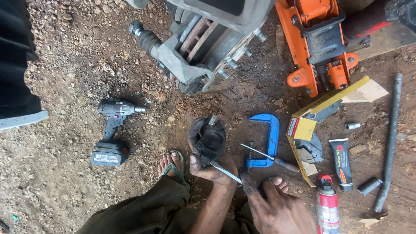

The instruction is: The person sprays lubricant onto the brake caliper bolts and then uses a screwdriver to scrape and clean the surface of a brake pad held in a blue clamp. The person works on the brake assembly of a white car lifted by a jack.

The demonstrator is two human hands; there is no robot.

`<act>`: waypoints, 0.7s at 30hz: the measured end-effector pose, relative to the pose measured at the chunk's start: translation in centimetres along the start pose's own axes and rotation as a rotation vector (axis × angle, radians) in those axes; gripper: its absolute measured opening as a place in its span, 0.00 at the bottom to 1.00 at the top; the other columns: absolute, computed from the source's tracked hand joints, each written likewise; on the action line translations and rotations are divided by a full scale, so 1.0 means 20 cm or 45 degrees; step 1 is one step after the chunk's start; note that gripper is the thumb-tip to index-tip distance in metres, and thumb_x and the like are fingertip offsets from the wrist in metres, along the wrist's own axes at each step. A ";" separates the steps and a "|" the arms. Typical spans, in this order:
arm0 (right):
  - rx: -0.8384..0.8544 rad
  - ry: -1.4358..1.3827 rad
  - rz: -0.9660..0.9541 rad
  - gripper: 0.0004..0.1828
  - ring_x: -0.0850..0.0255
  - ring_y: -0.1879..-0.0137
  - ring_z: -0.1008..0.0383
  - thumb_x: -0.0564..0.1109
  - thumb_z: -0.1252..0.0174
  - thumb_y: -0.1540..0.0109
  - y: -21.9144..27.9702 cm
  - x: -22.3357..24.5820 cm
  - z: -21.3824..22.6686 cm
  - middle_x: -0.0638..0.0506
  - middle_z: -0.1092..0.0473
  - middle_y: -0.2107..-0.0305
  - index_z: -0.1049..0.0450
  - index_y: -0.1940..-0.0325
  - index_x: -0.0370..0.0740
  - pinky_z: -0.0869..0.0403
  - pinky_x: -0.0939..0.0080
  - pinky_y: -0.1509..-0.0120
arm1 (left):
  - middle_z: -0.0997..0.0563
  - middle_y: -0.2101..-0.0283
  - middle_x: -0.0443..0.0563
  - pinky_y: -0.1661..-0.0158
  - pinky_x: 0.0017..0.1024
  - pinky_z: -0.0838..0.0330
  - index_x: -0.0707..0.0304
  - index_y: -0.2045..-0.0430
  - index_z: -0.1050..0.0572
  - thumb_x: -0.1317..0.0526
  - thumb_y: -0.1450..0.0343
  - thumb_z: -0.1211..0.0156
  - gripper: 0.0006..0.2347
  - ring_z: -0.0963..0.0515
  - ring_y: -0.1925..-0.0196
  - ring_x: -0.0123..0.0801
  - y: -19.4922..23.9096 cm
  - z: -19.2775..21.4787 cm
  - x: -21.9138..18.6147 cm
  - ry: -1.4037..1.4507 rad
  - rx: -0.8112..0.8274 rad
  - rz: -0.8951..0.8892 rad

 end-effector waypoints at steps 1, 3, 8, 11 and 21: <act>-0.033 0.003 -0.009 0.34 0.53 0.75 0.26 0.50 0.47 0.40 -0.01 0.00 0.02 0.46 0.34 0.67 0.35 0.28 0.52 0.28 0.50 0.83 | 0.23 0.42 0.64 0.37 0.43 0.33 0.75 0.46 0.25 0.44 0.28 0.49 0.29 0.26 0.38 0.49 0.00 -0.04 -0.01 -0.050 0.031 -0.031; -0.060 0.005 -0.012 0.33 0.51 0.71 0.29 0.50 0.46 0.38 0.02 -0.01 -0.01 0.44 0.35 0.67 0.35 0.27 0.52 0.27 0.51 0.80 | 0.24 0.43 0.63 0.39 0.43 0.31 0.74 0.48 0.24 0.43 0.28 0.49 0.28 0.26 0.39 0.48 0.00 -0.10 -0.05 -0.103 0.054 -0.062; 0.510 -0.945 -0.352 0.26 0.47 0.45 0.18 0.57 0.44 0.33 0.03 -0.14 -0.03 0.46 0.19 0.51 0.29 0.29 0.62 0.23 0.51 0.40 | 0.29 0.44 0.61 0.34 0.52 0.34 0.75 0.54 0.26 0.42 0.32 0.42 0.28 0.29 0.37 0.52 -0.01 -0.13 -0.09 -0.142 0.375 0.076; 0.547 -0.775 -0.322 0.26 0.41 0.54 0.18 0.54 0.46 0.33 -0.03 -0.14 0.06 0.43 0.22 0.58 0.31 0.29 0.63 0.22 0.42 0.51 | 0.30 0.43 0.58 0.32 0.50 0.35 0.70 0.58 0.24 0.44 0.32 0.40 0.24 0.33 0.36 0.46 -0.01 -0.10 -0.06 -0.130 0.373 0.011; 0.054 0.038 -0.254 0.35 0.50 0.81 0.31 0.48 0.45 0.41 -0.06 0.05 -0.05 0.52 0.35 0.76 0.35 0.27 0.61 0.29 0.44 0.86 | 0.26 0.43 0.55 0.43 0.36 0.27 0.67 0.52 0.25 0.43 0.27 0.53 0.24 0.26 0.40 0.40 -0.02 0.08 0.09 -0.324 0.082 -0.069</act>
Point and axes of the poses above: each hand's wrist, its own y-axis away from the middle knuckle, its own z-axis out of the back of the hand, x = y × z, the point moved 3 cm from there along -y, towards the middle knuckle
